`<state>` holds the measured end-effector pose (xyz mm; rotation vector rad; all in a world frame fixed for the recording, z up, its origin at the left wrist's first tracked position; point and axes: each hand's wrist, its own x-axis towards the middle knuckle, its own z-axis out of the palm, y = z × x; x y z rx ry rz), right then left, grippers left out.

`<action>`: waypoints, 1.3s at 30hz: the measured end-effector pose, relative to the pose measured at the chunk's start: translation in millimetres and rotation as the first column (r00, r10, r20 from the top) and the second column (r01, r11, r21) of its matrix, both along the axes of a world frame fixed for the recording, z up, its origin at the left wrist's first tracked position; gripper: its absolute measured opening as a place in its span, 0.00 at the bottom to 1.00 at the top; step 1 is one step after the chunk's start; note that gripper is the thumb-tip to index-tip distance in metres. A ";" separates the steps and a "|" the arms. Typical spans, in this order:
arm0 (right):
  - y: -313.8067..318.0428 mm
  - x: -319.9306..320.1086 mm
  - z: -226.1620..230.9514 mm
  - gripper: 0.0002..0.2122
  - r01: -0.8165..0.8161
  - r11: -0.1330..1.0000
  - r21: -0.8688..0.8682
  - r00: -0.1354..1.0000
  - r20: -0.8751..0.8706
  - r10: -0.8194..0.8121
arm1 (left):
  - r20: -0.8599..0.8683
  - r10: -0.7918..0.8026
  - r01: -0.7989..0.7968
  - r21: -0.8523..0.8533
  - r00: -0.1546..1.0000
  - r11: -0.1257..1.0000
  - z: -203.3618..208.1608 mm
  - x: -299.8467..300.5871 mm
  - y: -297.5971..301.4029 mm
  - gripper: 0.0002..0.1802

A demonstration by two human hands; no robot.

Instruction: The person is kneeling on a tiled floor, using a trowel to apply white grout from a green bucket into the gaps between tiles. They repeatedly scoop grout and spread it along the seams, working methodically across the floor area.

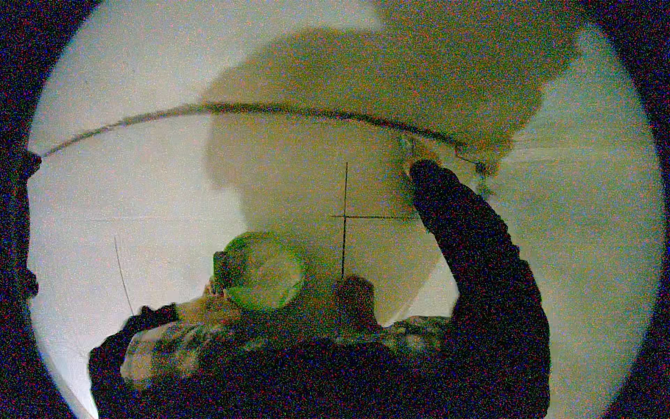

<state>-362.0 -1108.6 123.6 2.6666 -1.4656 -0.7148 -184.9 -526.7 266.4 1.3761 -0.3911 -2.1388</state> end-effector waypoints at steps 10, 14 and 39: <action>99.4 60.3 33.6 0.29 -0.046 0.998 -0.033 0.988 0.147 0.051 | -0.043 0.097 -0.101 -0.105 0.994 0.989 -98.9 -12.2 7.4 0.22; 129.2 84.6 50.4 0.28 -0.178 0.984 0.012 0.984 0.006 0.178 | -0.069 0.052 -0.060 -0.113 0.996 0.992 -106.3 5.1 4.6 0.22; 179.7 79.9 43.9 0.27 -0.063 0.981 0.182 0.997 -0.037 0.071 | -0.051 0.008 -0.013 -0.100 0.999 0.995 -116.5 35.3 -5.4 0.21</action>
